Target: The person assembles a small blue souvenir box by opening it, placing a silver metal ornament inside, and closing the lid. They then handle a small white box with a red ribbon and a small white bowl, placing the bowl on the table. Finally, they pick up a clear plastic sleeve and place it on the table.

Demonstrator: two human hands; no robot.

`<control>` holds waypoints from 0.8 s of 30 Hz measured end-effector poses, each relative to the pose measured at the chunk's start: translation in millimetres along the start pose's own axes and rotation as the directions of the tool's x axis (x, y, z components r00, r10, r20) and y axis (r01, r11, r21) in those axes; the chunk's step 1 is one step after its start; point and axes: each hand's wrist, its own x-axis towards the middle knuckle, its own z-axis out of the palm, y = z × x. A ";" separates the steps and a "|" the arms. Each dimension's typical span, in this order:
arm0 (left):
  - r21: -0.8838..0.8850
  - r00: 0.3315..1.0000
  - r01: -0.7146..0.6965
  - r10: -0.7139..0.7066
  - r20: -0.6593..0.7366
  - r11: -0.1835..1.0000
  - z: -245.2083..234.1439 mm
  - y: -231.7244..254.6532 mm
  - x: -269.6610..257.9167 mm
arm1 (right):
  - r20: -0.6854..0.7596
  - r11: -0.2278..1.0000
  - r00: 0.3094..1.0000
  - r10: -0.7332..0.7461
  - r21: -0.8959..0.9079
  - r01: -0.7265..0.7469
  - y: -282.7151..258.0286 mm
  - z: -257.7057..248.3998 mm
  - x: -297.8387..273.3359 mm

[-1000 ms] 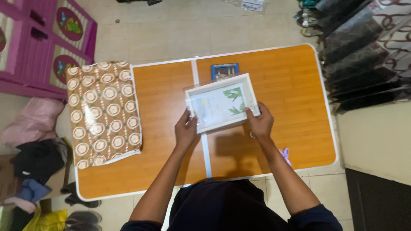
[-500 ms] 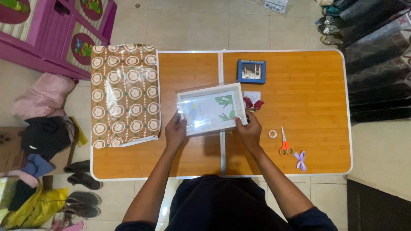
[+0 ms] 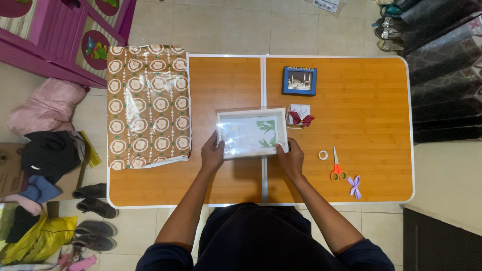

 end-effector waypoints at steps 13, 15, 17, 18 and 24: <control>0.048 1.000 -0.026 0.025 0.014 0.999 4.9 -38.7 5.4 | 0.075 0.996 0.996 -0.044 -0.072 0.049 37.1 6.6 7.6; 0.032 1.000 -0.011 0.010 0.021 0.999 4.7 -47.9 6.2 | 0.087 0.992 0.995 -0.047 -0.112 0.057 36.0 5.4 7.7; -0.015 0.998 -0.069 0.069 -0.015 0.997 7.5 -54.3 6.4 | 0.095 0.985 0.995 0.000 -0.169 0.017 30.2 2.6 9.0; -0.038 0.994 -0.101 0.099 -0.034 0.994 8.7 -55.7 5.5 | 0.097 0.980 0.995 0.022 -0.197 -0.002 25.7 1.6 10.7; -0.051 0.951 0.090 -0.101 -0.294 0.995 20.4 -40.4 -42.5 | -0.024 0.848 0.901 -0.434 -0.348 0.399 -1.9 2.3 22.8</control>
